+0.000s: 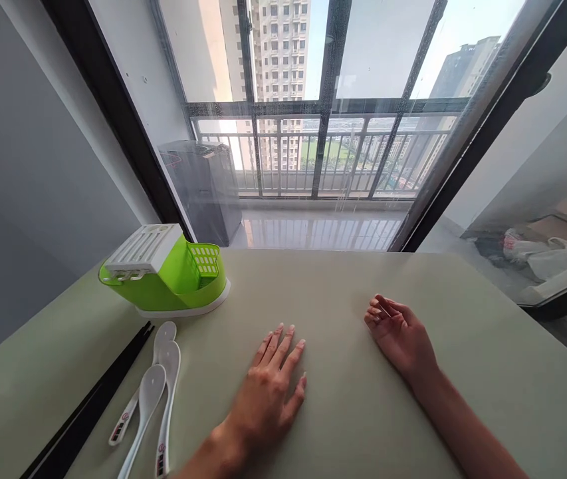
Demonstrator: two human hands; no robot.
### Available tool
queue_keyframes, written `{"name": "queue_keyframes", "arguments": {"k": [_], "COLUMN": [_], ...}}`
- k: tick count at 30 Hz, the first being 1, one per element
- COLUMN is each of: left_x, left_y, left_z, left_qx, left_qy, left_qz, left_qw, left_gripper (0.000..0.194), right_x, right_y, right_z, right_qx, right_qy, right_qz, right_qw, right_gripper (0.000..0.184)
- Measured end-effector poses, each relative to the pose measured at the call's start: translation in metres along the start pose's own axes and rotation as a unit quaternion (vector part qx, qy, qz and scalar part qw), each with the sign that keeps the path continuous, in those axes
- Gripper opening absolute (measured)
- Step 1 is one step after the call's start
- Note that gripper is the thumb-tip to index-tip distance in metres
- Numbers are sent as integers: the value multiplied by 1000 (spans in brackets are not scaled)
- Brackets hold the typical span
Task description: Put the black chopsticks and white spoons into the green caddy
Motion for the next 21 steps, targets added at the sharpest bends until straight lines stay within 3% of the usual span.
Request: {"name": "queue_keyframes", "arguments": {"k": [5, 9, 11, 14, 17, 19, 21], "left_x": [1, 0, -1, -1, -3, -9, -20], "left_y": [4, 6, 7, 12, 24, 36, 49], "left_z": [0, 1, 2, 0, -6, -11, -13], "left_qx": [11, 14, 15, 17, 24, 39, 68], "left_qy": [-9, -18, -25, -32, -42, -52, -62], "left_qz": [1, 7, 16, 23, 25, 31, 47], "left_qw": [1000, 1000, 999, 999, 999, 997, 995], "left_gripper": [62, 63, 64, 66, 69, 72, 76], "right_x": [-1, 8, 16, 26, 31, 31, 29], "right_y": [1, 8, 14, 24, 29, 30, 29], "right_z": [-2, -10, -16, -25, -31, -35, -38], "right_qx": [-11, -58, -97, -141, -177, -197, -204], "right_qy": [49, 194, 312, 475, 573, 604, 615], "right_qz": [-4, 17, 35, 57, 102, 129, 147], "right_qw": [999, 979, 944, 867, 794, 762, 747], "right_gripper": [16, 20, 20, 19, 26, 36, 43]}}
Point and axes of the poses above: each hand's wrist, its own y-axis away from the middle knuckle, its own x-axis out of the palm, z = x × y, the point moved 2 cm from there along -y, towards the middle knuckle, and after that the axes turned 1 degree about z, right-handed, at the moved point
